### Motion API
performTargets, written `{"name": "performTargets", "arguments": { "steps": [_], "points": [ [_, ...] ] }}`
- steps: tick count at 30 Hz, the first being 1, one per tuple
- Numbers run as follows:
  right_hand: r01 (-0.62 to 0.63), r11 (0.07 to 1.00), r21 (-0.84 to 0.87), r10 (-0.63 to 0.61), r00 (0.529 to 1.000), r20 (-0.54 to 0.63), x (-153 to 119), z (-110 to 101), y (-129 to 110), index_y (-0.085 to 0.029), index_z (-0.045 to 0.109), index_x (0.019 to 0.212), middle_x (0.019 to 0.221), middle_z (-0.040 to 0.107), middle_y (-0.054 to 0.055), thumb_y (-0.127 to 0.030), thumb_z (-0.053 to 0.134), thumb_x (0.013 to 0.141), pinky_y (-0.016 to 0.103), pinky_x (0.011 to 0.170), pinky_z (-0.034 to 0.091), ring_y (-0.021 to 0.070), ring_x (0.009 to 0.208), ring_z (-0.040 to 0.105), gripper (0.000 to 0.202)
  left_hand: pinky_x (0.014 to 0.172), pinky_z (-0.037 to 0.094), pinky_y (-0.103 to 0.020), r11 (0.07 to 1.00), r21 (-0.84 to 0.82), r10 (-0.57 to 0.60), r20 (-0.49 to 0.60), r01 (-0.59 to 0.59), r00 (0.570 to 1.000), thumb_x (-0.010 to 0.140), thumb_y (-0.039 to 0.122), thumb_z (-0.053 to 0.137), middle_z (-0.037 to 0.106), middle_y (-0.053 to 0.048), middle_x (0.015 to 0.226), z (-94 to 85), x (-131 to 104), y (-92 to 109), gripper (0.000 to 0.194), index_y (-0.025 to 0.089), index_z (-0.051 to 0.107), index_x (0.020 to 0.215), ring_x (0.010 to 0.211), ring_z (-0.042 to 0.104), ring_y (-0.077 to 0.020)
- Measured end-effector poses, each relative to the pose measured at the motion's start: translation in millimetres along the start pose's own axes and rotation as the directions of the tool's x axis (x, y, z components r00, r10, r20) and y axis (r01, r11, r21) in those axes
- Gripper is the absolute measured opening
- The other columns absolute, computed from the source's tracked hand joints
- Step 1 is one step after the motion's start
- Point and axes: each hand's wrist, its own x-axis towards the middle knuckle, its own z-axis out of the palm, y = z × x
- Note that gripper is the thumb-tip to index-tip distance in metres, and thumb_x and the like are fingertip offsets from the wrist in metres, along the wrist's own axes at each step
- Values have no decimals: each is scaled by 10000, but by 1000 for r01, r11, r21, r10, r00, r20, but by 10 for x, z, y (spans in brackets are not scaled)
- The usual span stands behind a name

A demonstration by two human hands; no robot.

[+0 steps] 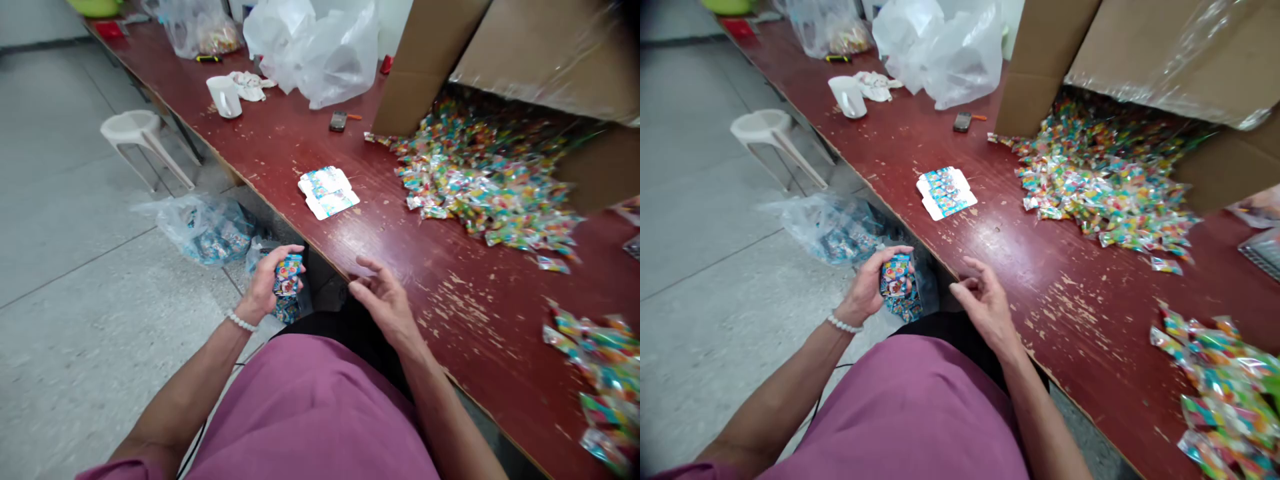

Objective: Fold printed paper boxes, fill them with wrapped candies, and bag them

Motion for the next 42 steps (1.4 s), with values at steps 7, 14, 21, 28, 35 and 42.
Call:
{"name": "performTargets", "arguments": {
  "steps": [7, 14, 21, 28, 35, 42],
  "points": [
    [-53, 998, 35, 57, 990, -131, 70, -269, 105, -225, 681, 1069, 871, 706, 7, -384, 789, 764, 250, 597, 502, 120, 675, 613, 361, 851, 469, -272, 854, 488, 275, -129, -181, 953, 798, 458, 706, 719, -79, 1080, -404, 119, -15, 479, 166, 692, 1177, 981, 636, -192],
    [-84, 996, -8, 81, 986, -148, 57, -232, 106, -191, 679, 1029, 738, 679, -6, -413, 754, 791, 236, 557, 490, 102, 584, 574, 334, 909, 448, -358, 177, 866, 650, 254, -468, 716, 897, 303, 587, 683, -114, 1116, 246, 843, 299, 378, 135, 671, 1224, 978, 601, -230],
    [-73, 997, -16, 69, 982, -174, 38, -206, 131, -182, 669, 1029, 759, 664, -2, -438, 722, 817, 241, 568, 480, 104, 594, 560, 337, 906, 422, -455, -357, 918, 504, 346, -173, 792, 901, 592, 555, 536, -184, 1331, 723, 1337, 408, 581, 199, 591, 1328, 1178, 479, -373],
    [-67, 998, -22, 62, 985, -162, 58, -208, 176, -187, 665, 1023, 759, 648, 1, -443, 694, 843, 241, 567, 478, 114, 621, 567, 315, 964, 425, -450, -298, 943, 381, 262, -151, 887, 881, 554, 614, 508, -182, 1383, 775, 1461, 599, 611, 181, 505, 1353, 1251, 467, -363],
    [-50, 999, 5, 50, 986, -156, 68, -195, 177, -186, 662, 1020, 717, 633, -14, -435, 696, 839, 241, 568, 479, 110, 604, 563, 309, 937, 439, -458, -211, 969, 400, 209, -133, 892, 772, 481, 749, 556, -207, 1307, 867, 1510, 746, 586, 153, 563, 1220, 1220, 502, -391],
    [-89, 936, 341, 174, 958, -228, 131, -198, 85, -255, 542, 1239, 1132, 639, 41, -480, 813, 714, 236, 555, 519, 108, 695, 609, 632, 660, 435, -243, 187, 885, 384, 333, -426, 861, 798, 368, 705, 590, 26, 762, 786, 841, 432, 258, 195, 517, 835, 728, 570, -149]
  ]
}}
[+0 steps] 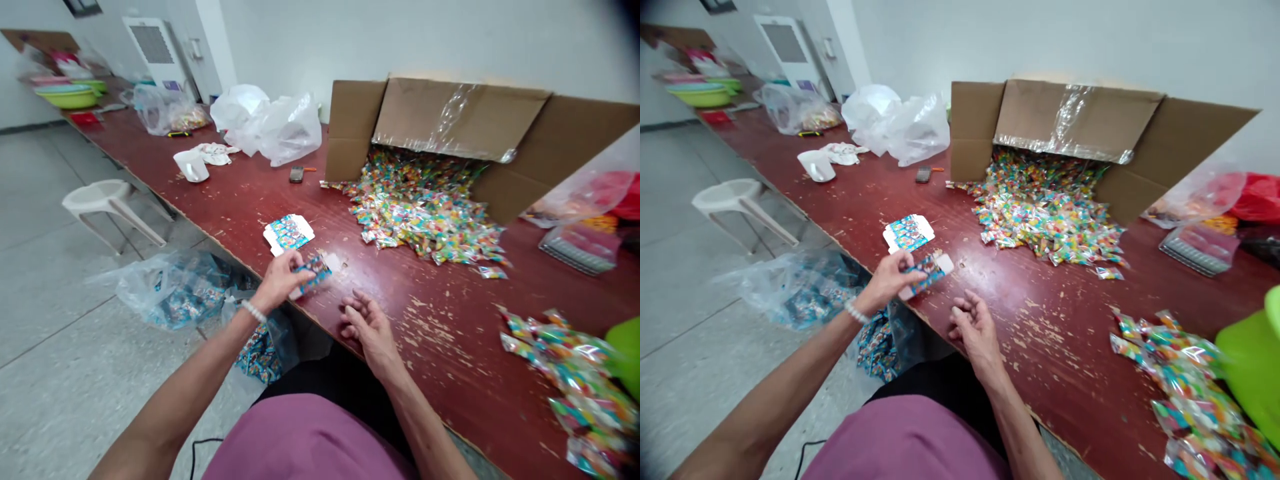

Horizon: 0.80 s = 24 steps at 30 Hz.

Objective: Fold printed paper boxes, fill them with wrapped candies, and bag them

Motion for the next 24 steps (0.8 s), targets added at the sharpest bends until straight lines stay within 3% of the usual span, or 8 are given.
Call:
{"name": "performTargets", "arguments": {
  "steps": [2, 4, 6, 9, 12, 16, 19, 24],
  "points": [
    [12, 999, 48, -13, 1000, 27, -32, 37, -18, -277, 515, 1284, 1156, 633, 38, -470, 779, 771, 240, 616, 537, 128, 788, 627, 608, 599, 404, -219, 901, -432, 16, 144, 48, 989, 717, 368, 789, 543, 47, 703, 74, -388, 47, 345, 187, 501, 779, 660, 528, -118],
    [47, 998, 30, -49, 995, 83, -90, 71, -35, -259, 556, 1242, 1029, 655, 18, -452, 724, 838, 241, 663, 531, 130, 797, 616, 478, 595, 430, -220, 698, -653, -16, 398, 295, 917, 709, 375, 807, 576, 41, 722, 138, -726, 93, 360, 181, 534, 841, 624, 544, -106],
    [83, 996, -24, -78, 985, 156, -158, 93, -68, -237, 597, 1171, 886, 643, -7, -439, 686, 874, 230, 651, 502, 118, 735, 581, 369, 665, 489, -253, 506, -672, 90, 664, 541, 742, 695, 380, 822, 671, -32, 864, 184, -956, 132, 403, 157, 610, 956, 699, 638, -141],
    [115, 988, -102, -82, 955, 286, -249, 108, -155, -230, 616, 1129, 817, 613, -22, -430, 655, 893, 223, 606, 459, 106, 666, 531, 312, 686, 536, -314, 332, -589, 255, 808, 736, 531, 659, 420, 831, 713, -104, 891, 238, -1108, 181, 467, 128, 660, 981, 711, 707, -213],
    [100, 992, -80, -70, 948, 310, -309, 137, -242, -255, 563, 1229, 894, 630, -9, -426, 656, 883, 245, 673, 495, 128, 748, 581, 398, 587, 517, -281, 316, -656, 193, 751, 685, 631, 640, 410, 834, 665, -41, 689, 283, -1131, 252, 399, 131, 655, 862, 558, 643, -165],
    [33, 999, -17, -29, 980, 195, -367, 229, -279, -290, 429, 1359, 1148, 640, 39, -357, 848, 666, 292, 753, 555, 179, 924, 645, 813, 587, 478, -223, 586, -705, 94, 550, 401, 830, 681, 309, 812, 619, 6, 653, 328, -1105, 341, 268, 135, 632, 777, 578, 573, -109],
    [12, 999, -40, -4, 981, 196, -405, 299, -267, -253, 544, 1226, 1092, 669, 43, -352, 871, 618, 254, 587, 539, 168, 797, 648, 698, 535, 454, -207, 694, -657, 70, 468, 294, 881, 703, 227, 745, 607, 19, 647, 365, -1093, 364, 158, 145, 620, 755, 566, 551, -105],
    [50, 995, -92, -34, 986, 162, -418, 314, -232, -198, 660, 1038, 679, 628, -35, -472, 753, 752, 212, 349, 375, 89, 411, 477, 407, 495, 460, -222, 674, -646, -37, 455, 358, 890, 698, 199, 697, 594, 7, 582, 416, -1117, 414, 97, 137, 626, 678, 509, 558, -120]
  ]
}}
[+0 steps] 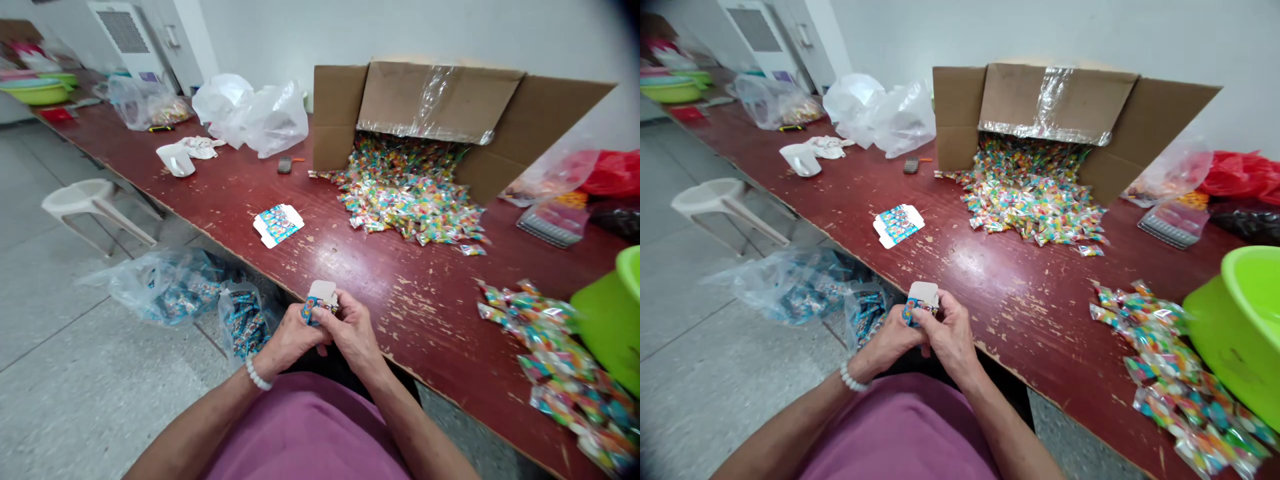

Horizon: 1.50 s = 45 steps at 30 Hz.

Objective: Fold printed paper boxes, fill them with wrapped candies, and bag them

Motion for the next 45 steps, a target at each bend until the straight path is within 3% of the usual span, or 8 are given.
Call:
{"name": "performTargets", "arguments": {
  "steps": [7, 14, 23, 28, 32, 38, 42, 45],
  "points": [
    [60, 990, -125, -60, 998, 7, 58, -200, 30, -208, 724, 1075, 735, 682, -2, -489, 639, 869, 225, 484, 464, 126, 555, 556, 359, 700, 536, -240, 975, -207, -53, 117, 77, 992, 722, 370, 815, 693, -43, 775, -67, 9, 21, 316, 112, 687, 853, 703, 639, -128],
    [113, 986, -123, -103, 991, 86, 61, -200, 34, -252, 640, 1270, 913, 711, 2, -433, 585, 937, 271, 768, 511, 165, 817, 637, 383, 469, 521, -267, 939, -315, -115, 102, 142, 988, 688, 452, 833, 665, -27, 659, -72, -52, 25, 445, 127, 627, 910, 484, 583, -133],
    [136, 957, -258, -144, 989, -13, 108, -228, 46, -251, 559, 1350, 1020, 735, 34, -433, 558, 949, 337, 851, 520, 208, 929, 674, 440, 776, 566, -291, 972, -193, 102, -165, -134, 981, 778, 304, 788, 705, -31, 1012, -51, -65, -5, 544, 212, 483, 1219, 841, 689, -160],
    [119, 992, 42, -115, 990, -81, 72, -107, 103, -284, 420, 1397, 1203, 708, 71, -434, 669, 881, 349, 863, 553, 209, 995, 696, 592, 794, 570, -292, 934, -287, 153, -210, -211, 966, 787, 264, 772, 694, -35, 1131, 20, -117, 60, 783, 303, 346, 1442, 889, 698, -167],
    [194, 980, 50, -188, 977, -105, 75, -87, 126, -255, 623, 1152, 1156, 720, 49, -411, 699, 858, 316, 898, 534, 193, 1029, 676, 341, 835, 559, -276, 928, -312, 144, -203, -203, 969, 770, 259, 789, 667, -73, 1255, 2, -113, 67, 638, 258, 513, 1345, 1005, 677, -191],
    [34, 999, 15, -33, 997, -69, 155, -270, 12, -178, 700, 789, 751, 693, 9, -465, 772, 770, 261, 630, 494, 129, 650, 592, 296, 700, 532, -236, 957, -270, 67, -141, -104, 988, 843, 400, 732, 707, -30, 952, -70, -97, 48, 378, 217, 639, 1161, 790, 642, -143],
    [9, 997, 74, -6, 999, -38, 190, -333, -35, -216, 703, 947, 764, 698, -13, -412, 870, 644, 263, 645, 512, 137, 671, 620, 397, 719, 523, -243, 982, -134, 110, -185, -136, 977, 857, 421, 705, 712, -37, 961, -94, -67, 16, 306, 197, 697, 1065, 833, 639, -162],
    [66, 997, -25, -65, 997, 37, 193, -368, 18, -228, 731, 966, 817, 711, 11, -424, 819, 728, 275, 674, 524, 152, 725, 633, 320, 695, 528, -246, 978, -141, 126, -203, -156, 971, 811, 397, 755, 710, -27, 917, -106, -46, -5, 321, 196, 652, 1039, 792, 647, -159]
  ]
}}
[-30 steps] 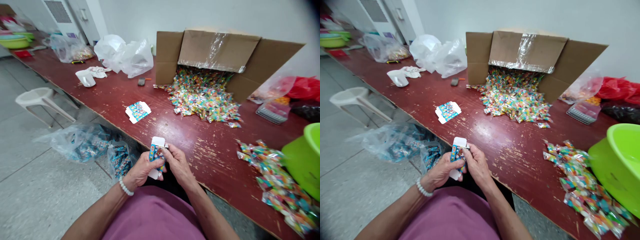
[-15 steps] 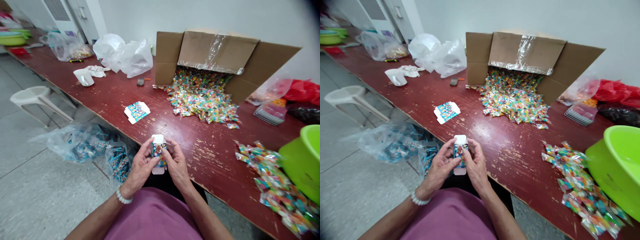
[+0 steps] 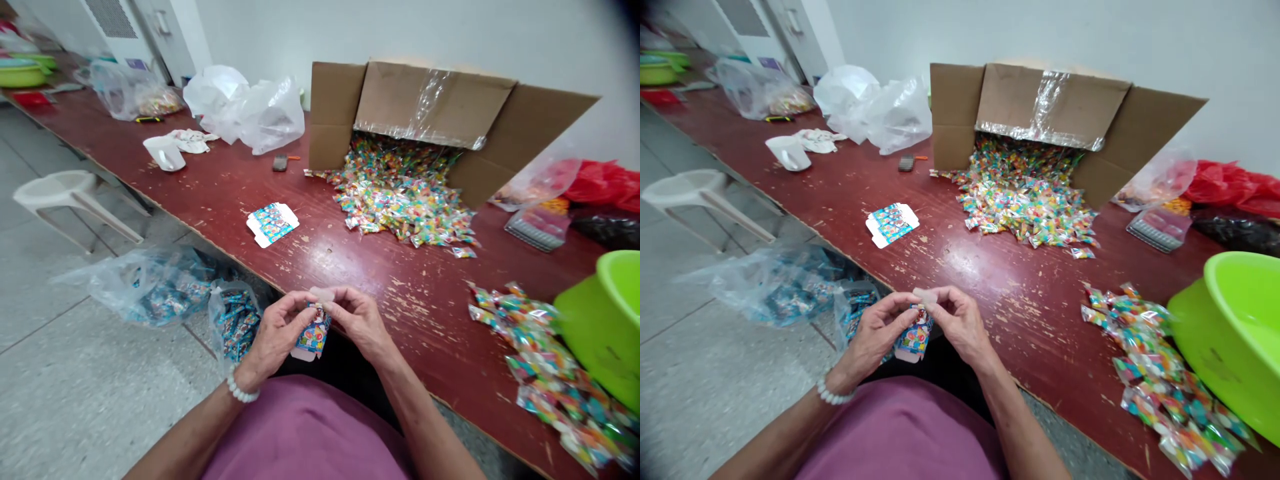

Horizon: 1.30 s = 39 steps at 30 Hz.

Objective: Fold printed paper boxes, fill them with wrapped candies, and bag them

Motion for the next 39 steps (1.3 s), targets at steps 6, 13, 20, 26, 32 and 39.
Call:
{"name": "performTargets", "arguments": {
  "steps": [6, 13, 20, 26, 32, 39],
  "points": [
    [123, 987, -108, -129, 990, -54, -46, -25, 96, -231, 743, 850, 822, 696, 18, -402, 747, 822, 282, 635, 516, 147, 673, 612, 173, 625, 563, -266, 947, -237, -190, 130, 217, 973, 809, 460, 763, 692, -13, 895, 13, -15, 64, 570, 247, 467, 1247, 715, 688, -164],
    [137, 976, -168, -130, 990, 48, -96, 20, -29, -230, 723, 841, 1020, 740, 43, -423, 706, 863, 290, 619, 528, 127, 619, 639, 196, 413, 476, -234, 865, -275, -365, 226, 418, 903, 898, 704, 470, 703, -66, 781, 88, -1, 12, 618, 178, 601, 1196, 439, 613, -139],
    [-54, 998, -44, 58, 993, 101, 37, 46, -94, -177, 685, 836, 646, 711, 0, -429, 777, 789, 235, 465, 477, 126, 460, 622, 272, 387, 441, -212, 960, -82, -255, 154, 269, 955, 848, 804, 417, 672, -68, 657, 127, 35, 27, 738, 113, 673, 870, 391, 576, -122],
    [35, 999, -15, -32, 989, 146, 39, 41, -65, -190, 697, 848, 799, 752, 28, -414, 757, 825, 256, 525, 517, 135, 561, 657, 233, 382, 430, -200, 969, -38, -235, 147, 243, 961, 858, 782, 437, 661, -69, 652, 54, 50, 49, 744, 88, 696, 932, 392, 568, -114],
    [296, 904, -310, -228, 944, 238, -33, 5, -58, -242, 715, 947, 1084, 719, 64, -370, 653, 918, 285, 678, 551, 155, 784, 670, 145, 375, 476, -237, 943, -172, -257, 164, 284, 952, 889, 689, 510, 652, -29, 719, 32, 123, 45, 623, 191, 589, 1255, 482, 610, -157],
    [211, 495, -843, -385, 923, 5, 1079, -399, -213, -172, 641, 1232, 1170, 710, 115, -287, 521, 948, 369, 882, 508, 236, 986, 649, 328, 611, 610, -370, 870, -426, -202, 155, 250, 967, 890, 561, 622, 664, -18, 842, -36, 400, 161, 471, 253, 534, 1235, 629, 695, -191]
  ]
}}
